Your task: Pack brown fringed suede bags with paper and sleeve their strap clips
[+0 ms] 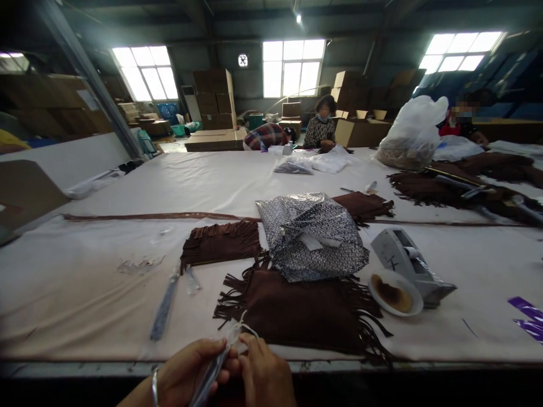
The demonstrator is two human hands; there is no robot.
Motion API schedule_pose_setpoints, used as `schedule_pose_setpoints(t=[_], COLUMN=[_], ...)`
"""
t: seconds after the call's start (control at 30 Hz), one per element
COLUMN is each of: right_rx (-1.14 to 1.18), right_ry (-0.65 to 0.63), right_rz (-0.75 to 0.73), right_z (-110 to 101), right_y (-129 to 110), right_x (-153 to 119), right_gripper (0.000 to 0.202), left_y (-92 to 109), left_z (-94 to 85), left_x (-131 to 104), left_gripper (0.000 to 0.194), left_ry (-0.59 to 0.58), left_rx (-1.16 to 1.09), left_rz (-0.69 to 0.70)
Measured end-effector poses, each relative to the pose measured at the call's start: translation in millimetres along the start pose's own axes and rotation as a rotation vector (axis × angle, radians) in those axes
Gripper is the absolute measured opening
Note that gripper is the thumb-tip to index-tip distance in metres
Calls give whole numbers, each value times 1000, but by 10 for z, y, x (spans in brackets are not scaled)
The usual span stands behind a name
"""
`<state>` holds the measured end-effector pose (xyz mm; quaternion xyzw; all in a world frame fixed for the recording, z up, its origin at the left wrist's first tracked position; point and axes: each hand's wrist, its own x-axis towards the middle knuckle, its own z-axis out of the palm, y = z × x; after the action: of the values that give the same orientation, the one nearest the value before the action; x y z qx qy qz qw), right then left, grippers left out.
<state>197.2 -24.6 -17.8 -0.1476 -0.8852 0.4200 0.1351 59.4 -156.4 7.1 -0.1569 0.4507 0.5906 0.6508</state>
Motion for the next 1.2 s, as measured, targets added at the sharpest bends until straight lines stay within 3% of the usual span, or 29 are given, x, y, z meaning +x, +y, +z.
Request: schedule_pose_setpoints(t=[0.13,0.23,0.43,0.7,0.87,1.03,1.2], right_rx=[-217,-277,-396,-405,-435,-543,-599], right_ry=[-81,-105,-62,-49,-10,-43,-93], right_rz=[-157,-230,-325,-395,-439,-576,-587], right_z=[-86,-43,62,34,94,57,10], right_y=[-51,-110,-103,-28,0,-29,-66], right_x=[128,222,352,360,329,370,486], right_gripper=[46,39,16,16,14,12,13], left_y=[65,76,96,160,149,104,50], left_z=[-41,-76,-118,-178,-206,-114,-70], left_x=[62,114,145,156,184,147,134], left_gripper=[30,25,19,19,22,26,40], left_ry=[-42,-29,-4,-119,-123,19,4], left_rx=[23,5,16,-70,-62,238,422], left_rz=[-53,-80,-123,-182,-184,-6,215])
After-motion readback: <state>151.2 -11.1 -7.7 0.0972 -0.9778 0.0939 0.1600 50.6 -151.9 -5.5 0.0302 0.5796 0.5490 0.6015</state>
